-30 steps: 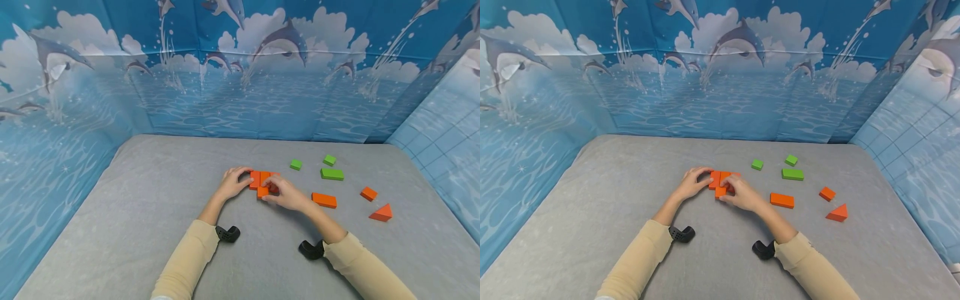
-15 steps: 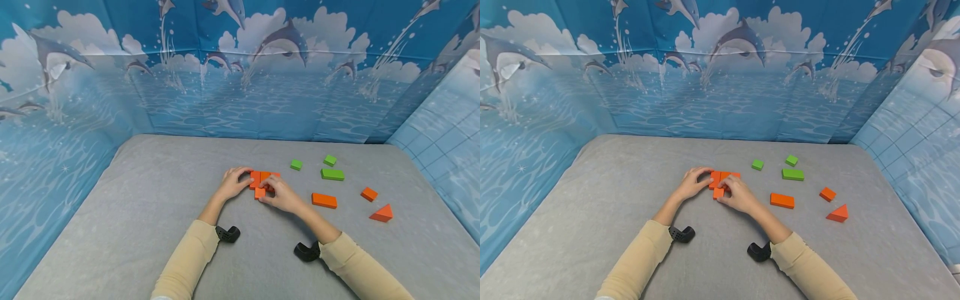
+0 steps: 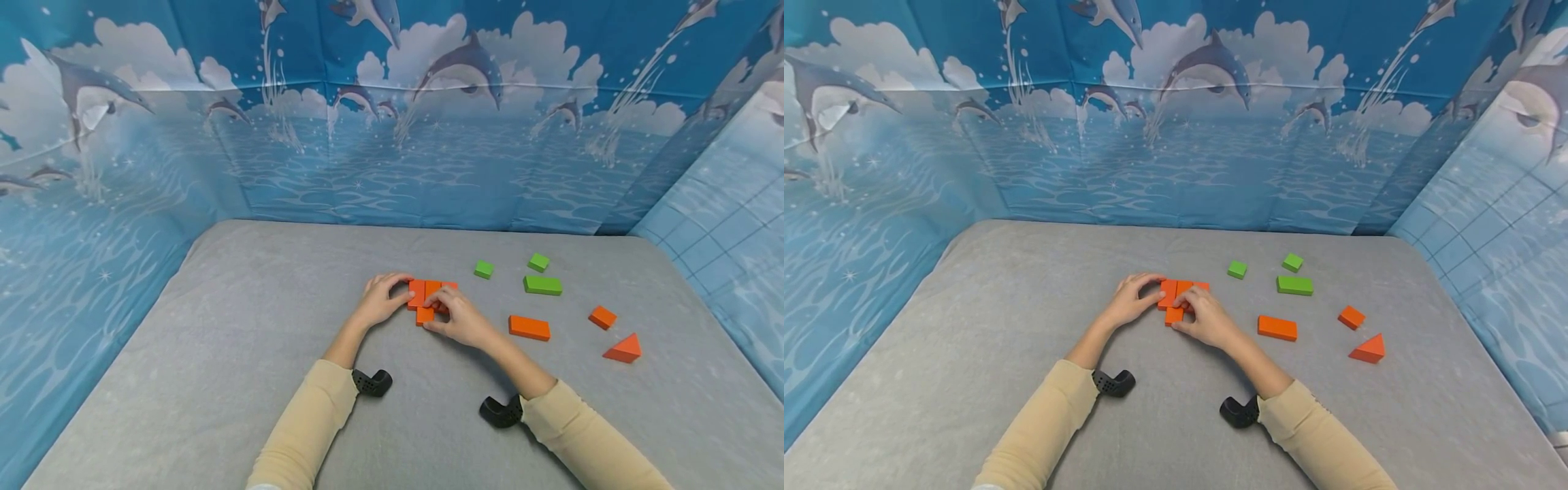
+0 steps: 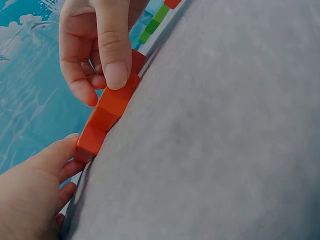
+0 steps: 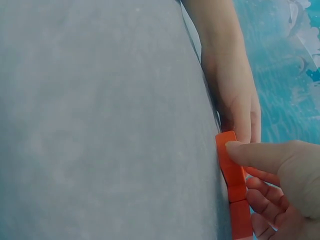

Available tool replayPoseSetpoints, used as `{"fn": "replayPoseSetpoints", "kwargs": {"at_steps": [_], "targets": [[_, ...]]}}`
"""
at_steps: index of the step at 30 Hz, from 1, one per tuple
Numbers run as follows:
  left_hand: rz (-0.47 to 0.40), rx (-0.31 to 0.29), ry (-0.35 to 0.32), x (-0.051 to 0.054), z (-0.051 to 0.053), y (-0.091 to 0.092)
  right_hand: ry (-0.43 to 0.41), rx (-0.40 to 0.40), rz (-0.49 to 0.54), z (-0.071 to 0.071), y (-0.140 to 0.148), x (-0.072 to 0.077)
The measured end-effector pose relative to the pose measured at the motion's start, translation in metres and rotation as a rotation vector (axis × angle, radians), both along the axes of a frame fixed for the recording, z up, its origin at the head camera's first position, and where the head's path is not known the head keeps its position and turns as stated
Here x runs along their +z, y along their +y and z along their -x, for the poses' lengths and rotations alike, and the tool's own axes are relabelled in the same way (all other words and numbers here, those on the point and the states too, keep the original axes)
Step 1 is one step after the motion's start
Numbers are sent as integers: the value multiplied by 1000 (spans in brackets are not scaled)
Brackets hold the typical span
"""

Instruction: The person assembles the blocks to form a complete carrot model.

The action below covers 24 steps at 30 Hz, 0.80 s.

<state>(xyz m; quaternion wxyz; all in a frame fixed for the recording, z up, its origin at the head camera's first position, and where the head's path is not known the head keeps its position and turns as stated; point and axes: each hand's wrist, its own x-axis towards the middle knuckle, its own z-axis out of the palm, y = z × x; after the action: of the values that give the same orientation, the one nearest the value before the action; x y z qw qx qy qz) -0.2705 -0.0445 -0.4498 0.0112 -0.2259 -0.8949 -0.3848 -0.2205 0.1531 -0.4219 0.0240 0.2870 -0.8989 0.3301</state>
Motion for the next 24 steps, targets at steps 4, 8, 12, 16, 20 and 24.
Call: {"fn": "replayPoseSetpoints", "kwargs": {"at_steps": [4, 8, 12, 16, 20, 24], "targets": [[-2, -1, 11, 0, 0, 0, 0, -3, 18, 0, 0, 0], [2, -2, 9, 1, 0, 1, 1, 5, 32, 1, 1, 1], [3, -3, 0, 0, 0, 0, -18, 38, 96, 2, 7, 5], [3, -6, -1, 0, 1, 0, -44, -11, 129, 2, 24, 18], [4, -7, 2, 0, 0, 0, -16, -147, 123, 4, 57, 28], [-19, -17, 2, -1, 0, 0, 13, -294, 101, 2, 99, 34]]}}
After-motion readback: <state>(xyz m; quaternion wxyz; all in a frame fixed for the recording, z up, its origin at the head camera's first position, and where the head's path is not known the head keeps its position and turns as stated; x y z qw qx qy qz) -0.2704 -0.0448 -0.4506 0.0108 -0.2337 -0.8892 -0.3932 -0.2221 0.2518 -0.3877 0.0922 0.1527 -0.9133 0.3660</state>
